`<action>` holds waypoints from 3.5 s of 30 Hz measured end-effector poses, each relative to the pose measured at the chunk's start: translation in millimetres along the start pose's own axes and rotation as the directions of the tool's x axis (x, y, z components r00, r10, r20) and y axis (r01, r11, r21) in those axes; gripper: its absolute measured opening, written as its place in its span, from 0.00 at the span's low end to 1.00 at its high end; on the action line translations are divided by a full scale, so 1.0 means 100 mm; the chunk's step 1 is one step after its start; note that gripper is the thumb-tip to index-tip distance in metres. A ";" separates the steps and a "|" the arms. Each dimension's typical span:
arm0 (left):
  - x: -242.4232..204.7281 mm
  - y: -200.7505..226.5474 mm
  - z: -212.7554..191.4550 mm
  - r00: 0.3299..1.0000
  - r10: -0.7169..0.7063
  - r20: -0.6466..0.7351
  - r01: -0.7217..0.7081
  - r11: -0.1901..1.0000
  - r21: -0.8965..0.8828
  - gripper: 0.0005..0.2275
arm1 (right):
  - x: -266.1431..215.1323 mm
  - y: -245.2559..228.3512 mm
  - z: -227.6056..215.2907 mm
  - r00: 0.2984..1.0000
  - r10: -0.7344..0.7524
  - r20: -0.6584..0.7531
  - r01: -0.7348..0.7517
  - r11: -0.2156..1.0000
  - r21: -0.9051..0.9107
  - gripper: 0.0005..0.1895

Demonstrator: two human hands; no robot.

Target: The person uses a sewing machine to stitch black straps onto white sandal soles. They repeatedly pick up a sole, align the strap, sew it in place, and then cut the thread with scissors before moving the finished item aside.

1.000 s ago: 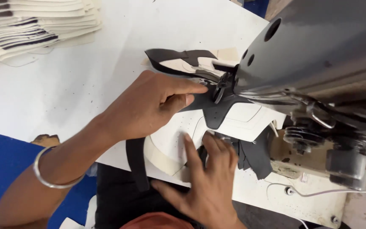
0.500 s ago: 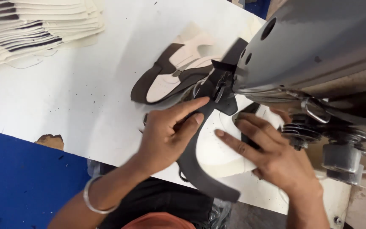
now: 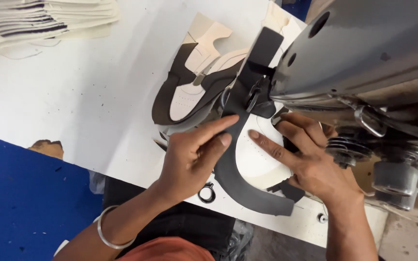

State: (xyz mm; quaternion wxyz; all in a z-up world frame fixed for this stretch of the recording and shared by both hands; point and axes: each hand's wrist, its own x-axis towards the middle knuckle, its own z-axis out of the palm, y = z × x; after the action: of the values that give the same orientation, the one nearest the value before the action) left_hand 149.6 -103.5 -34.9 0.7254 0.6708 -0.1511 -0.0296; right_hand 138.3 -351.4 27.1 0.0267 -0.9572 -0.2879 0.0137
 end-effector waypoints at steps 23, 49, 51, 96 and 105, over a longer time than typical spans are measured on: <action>0.46 0.49 -1.57 0.964 0.027 -0.266 -0.052 0.995 -0.087 0.17 | -0.54 -1.84 1.41 0.803 0.432 0.410 -0.590 0.484 0.646 0.33; 0.31 0.84 -0.90 0.660 0.751 0.024 -0.556 0.467 0.687 0.10 | 0.44 -2.19 0.38 0.791 0.612 -0.019 0.489 -0.612 0.622 0.28; 0.33 0.85 -0.87 0.641 0.766 0.046 -0.574 0.439 0.691 0.10 | 0.48 -2.12 0.29 0.773 0.634 -0.005 0.479 -0.579 0.660 0.27; 0.23 -0.06 0.18 0.975 0.197 -0.102 -0.174 0.964 0.200 0.07 | 0.09 0.39 0.19 0.992 0.035 0.121 -0.010 0.979 -0.202 0.57; 0.24 -0.03 0.14 0.967 0.226 -0.116 -0.187 0.942 0.279 0.09 | 0.06 0.48 0.31 0.989 0.074 0.126 -0.051 0.983 -0.178 0.66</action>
State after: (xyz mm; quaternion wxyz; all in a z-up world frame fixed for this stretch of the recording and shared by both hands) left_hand 169.2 -123.0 -32.3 0.6369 0.7429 -0.1699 0.1165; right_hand 168.1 -386.8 -6.5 -0.0768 -0.9614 -0.2588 0.0526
